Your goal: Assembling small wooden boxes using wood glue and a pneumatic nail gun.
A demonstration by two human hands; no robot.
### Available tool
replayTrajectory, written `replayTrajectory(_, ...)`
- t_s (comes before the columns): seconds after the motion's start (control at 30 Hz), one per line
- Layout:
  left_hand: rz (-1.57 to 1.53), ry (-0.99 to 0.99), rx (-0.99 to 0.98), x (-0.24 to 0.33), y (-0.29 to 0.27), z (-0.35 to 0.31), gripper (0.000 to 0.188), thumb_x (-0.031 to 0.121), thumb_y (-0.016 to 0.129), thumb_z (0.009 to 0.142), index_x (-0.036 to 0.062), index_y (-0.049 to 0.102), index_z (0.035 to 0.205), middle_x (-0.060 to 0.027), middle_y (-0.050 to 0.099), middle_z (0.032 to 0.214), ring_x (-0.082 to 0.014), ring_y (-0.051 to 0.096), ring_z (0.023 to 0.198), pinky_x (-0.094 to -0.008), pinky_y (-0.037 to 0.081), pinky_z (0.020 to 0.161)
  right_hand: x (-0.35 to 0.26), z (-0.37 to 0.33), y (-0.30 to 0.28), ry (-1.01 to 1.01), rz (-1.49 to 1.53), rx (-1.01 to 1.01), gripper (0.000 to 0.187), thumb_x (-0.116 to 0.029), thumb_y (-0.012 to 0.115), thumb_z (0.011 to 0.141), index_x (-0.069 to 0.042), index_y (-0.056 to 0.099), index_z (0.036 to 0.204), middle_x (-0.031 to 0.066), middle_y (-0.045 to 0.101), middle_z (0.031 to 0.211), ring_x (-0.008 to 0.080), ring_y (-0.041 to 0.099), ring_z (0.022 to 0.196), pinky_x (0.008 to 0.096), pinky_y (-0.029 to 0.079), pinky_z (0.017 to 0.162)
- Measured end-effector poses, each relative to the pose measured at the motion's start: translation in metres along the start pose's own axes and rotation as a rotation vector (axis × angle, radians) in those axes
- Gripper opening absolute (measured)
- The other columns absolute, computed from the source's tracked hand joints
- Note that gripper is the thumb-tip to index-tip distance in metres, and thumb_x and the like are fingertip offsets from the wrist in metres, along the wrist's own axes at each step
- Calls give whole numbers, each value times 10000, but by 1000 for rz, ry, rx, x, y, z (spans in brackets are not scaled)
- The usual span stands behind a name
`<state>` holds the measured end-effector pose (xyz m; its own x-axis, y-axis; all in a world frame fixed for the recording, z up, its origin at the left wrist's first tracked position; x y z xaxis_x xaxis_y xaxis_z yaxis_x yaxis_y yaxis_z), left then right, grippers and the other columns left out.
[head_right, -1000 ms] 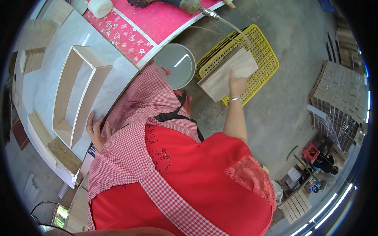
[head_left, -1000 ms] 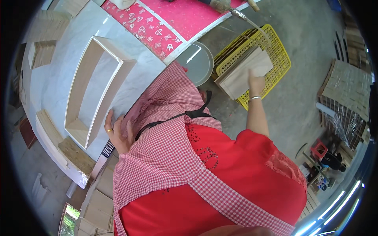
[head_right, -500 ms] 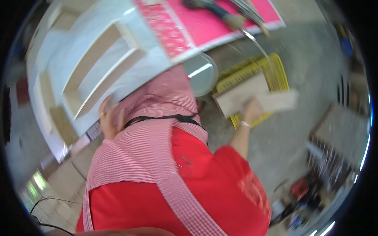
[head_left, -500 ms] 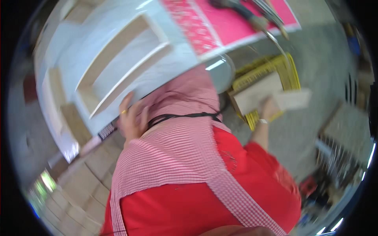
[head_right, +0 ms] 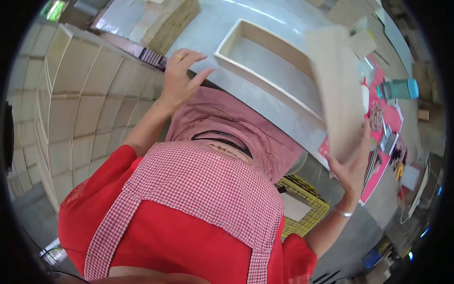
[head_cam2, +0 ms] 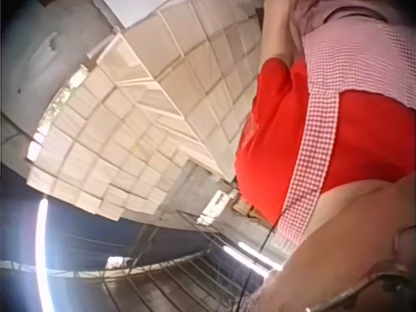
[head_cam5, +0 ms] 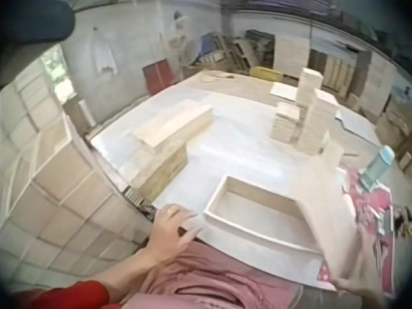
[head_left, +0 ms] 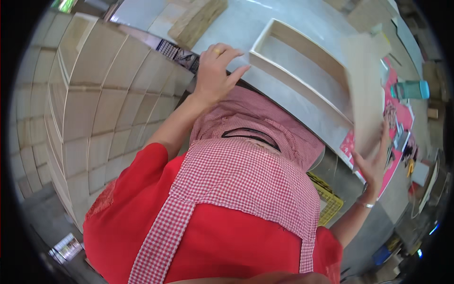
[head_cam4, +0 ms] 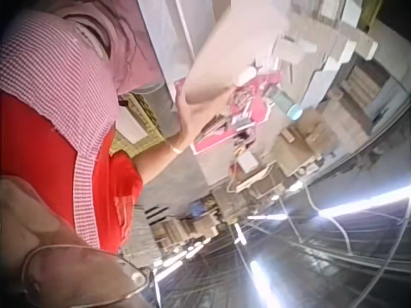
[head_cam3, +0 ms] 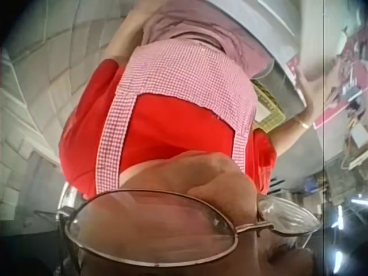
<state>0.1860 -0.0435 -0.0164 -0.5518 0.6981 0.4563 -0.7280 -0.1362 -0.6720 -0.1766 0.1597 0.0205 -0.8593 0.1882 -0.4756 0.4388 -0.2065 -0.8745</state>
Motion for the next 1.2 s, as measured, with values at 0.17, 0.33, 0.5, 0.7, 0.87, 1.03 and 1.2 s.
replayTrajectory(0.17,-31,-62,-88,-18,23,13,332,186,794,743,31,698,1020,-121,660,909,-315,616,902,-391,489,792,-51,80,29,-257,-165,-210,1107,-117,797,552,-57,260,1518,178,373,1506,328,345,1402,404,270,1172)
replayTrajectory(0.33,-83,-136,-177,-27,35,17,335,280,767,769,57,712,1014,-92,655,964,-289,603,954,-417,444,821,-70,102,43,-339,-199,-286,1137,-112,797,514,-64,262,1516,172,383,1498,345,346,1397,419,258,1180)
replayTrajectory(0.5,-91,-124,-185,-23,33,23,292,248,764,775,36,726,972,-115,671,928,-301,622,912,-409,474,796,-74,109,52,-404,-229,-308,1126,-124,808,510,-62,282,1504,184,403,1475,350,373,1376,423,280,1167)
replayTrajectory(0.7,69,29,-202,-9,30,32,231,196,743,812,21,734,963,-128,676,902,-301,637,847,-374,498,766,-52,118,58,-418,-234,-309,1102,-152,795,533,-77,287,1509,178,398,1486,341,372,1379,412,271,1176)
replayTrajectory(0.87,76,64,-255,-3,29,37,202,183,722,835,22,736,957,-123,674,899,-296,633,838,-367,492,754,-52,118,68,-514,-234,-269,1042,-239,801,579,-75,312,1484,209,434,1449,359,415,1344,437,321,1146)
replayTrajectory(1.03,125,52,-304,-1,32,40,209,216,710,837,30,742,927,-92,669,869,-287,617,831,-384,485,731,-48,114,70,-460,-246,-279,1025,-245,807,594,-94,318,1482,201,415,1467,354,411,1348,434,320,1149)
replayTrajectory(1.2,152,32,-340,-1,32,42,207,185,717,840,11,736,952,-108,667,874,-286,624,812,-371,480,728,-42,109,76,-431,-278,-270,1028,-258,818,608,-110,307,1488,183,405,1480,345,400,1359,430,311,1158)
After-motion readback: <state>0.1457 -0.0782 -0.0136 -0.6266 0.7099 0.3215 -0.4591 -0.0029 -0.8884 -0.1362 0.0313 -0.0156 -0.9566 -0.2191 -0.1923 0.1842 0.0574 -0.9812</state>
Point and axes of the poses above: each hand's wrist, its own z-axis towards the middle knuckle, its own y-axis out of the palm, x = y × z, the point moved 9 cm from there along z, towards the middle knuckle
